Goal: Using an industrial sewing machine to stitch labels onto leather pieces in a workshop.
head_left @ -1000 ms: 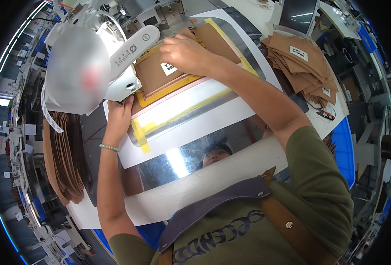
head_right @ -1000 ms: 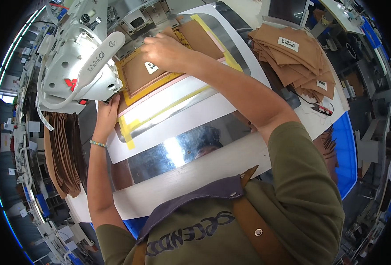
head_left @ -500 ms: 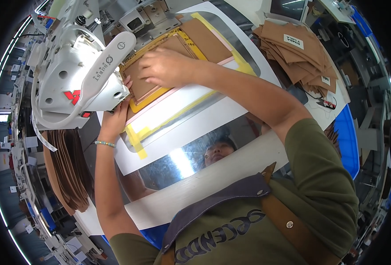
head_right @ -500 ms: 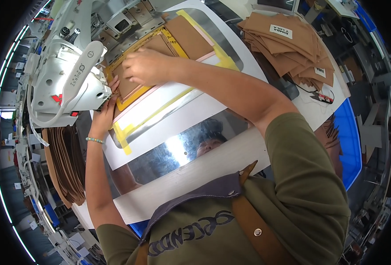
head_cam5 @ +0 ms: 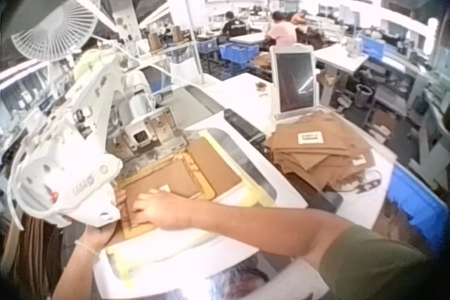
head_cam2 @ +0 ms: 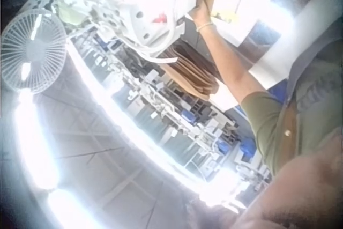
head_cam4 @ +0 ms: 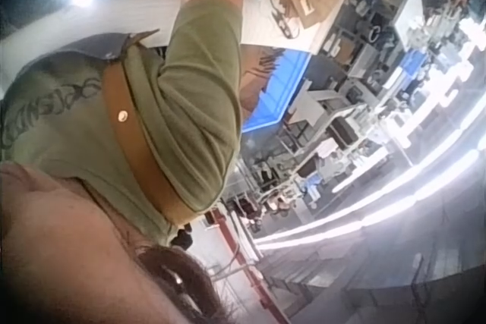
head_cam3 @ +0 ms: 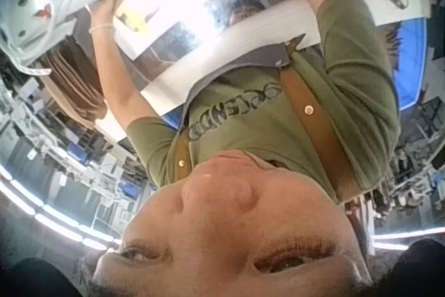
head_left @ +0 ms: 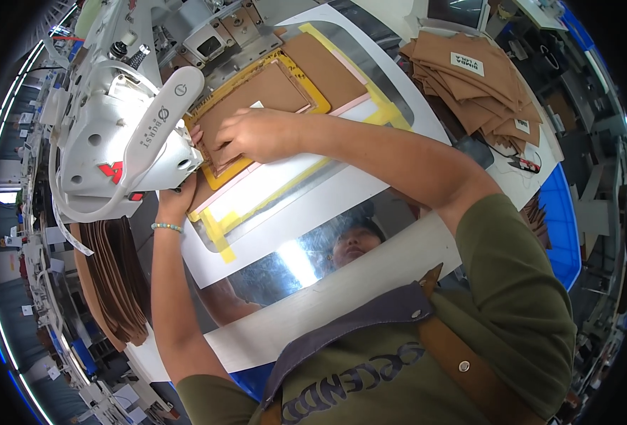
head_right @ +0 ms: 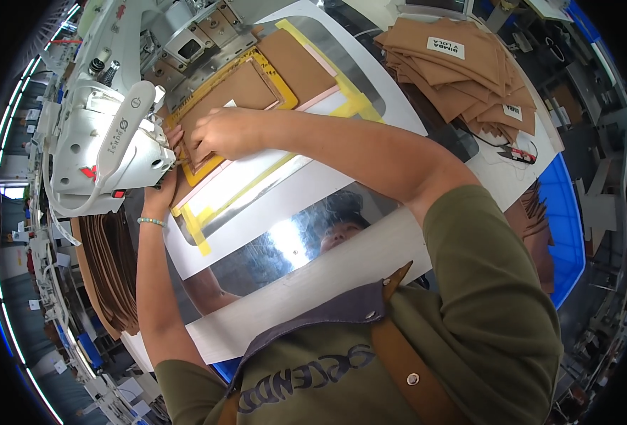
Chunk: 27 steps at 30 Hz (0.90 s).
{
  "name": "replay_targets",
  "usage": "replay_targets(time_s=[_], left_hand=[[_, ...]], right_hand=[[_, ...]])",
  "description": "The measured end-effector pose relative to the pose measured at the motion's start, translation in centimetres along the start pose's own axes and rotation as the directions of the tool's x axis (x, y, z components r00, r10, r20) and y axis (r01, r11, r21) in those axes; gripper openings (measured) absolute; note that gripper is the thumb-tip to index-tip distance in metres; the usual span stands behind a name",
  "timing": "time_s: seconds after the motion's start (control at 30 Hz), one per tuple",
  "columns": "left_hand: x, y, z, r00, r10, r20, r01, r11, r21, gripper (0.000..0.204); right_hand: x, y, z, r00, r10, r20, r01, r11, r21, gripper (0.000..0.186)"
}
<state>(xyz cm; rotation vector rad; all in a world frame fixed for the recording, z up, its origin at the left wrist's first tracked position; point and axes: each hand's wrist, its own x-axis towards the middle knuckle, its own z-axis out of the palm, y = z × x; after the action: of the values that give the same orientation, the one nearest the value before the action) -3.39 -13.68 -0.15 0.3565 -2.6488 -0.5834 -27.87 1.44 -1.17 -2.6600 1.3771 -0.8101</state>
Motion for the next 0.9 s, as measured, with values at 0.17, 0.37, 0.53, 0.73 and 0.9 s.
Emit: replay_targets(time_s=[0.17,0.37,0.53,0.73,0.9], left_hand=[[0.5,0.3,0.5,0.999,-0.038,0.017,0.037,0.999,0.015,0.037],[0.5,-0.8,-0.1,0.999,0.007,0.047,-0.013,0.993,0.118,0.039],[1.1,-0.5,-0.5,0.997,0.038,0.072,-0.053,0.973,0.225,0.040],[1.0,-1.3,-1.4,0.984,0.032,0.173,-0.057,0.988,0.146,0.066],[0.8,-3.4,-0.5,0.974,0.010,0.228,-0.062,0.973,0.224,0.069]], right_hand=[[0.3,-0.2,0.5,0.997,0.026,-0.071,-0.024,0.999,0.031,0.033],[0.2,-0.1,0.1,0.997,0.059,-0.040,-0.057,0.998,0.039,0.032],[0.2,-0.2,-0.2,0.997,0.047,-0.057,-0.045,0.998,0.044,0.032],[0.4,-0.4,-0.2,0.997,0.073,-0.029,-0.071,0.996,0.063,0.036],[0.3,0.5,0.3,0.996,0.078,-0.040,-0.077,0.997,0.025,0.036]])
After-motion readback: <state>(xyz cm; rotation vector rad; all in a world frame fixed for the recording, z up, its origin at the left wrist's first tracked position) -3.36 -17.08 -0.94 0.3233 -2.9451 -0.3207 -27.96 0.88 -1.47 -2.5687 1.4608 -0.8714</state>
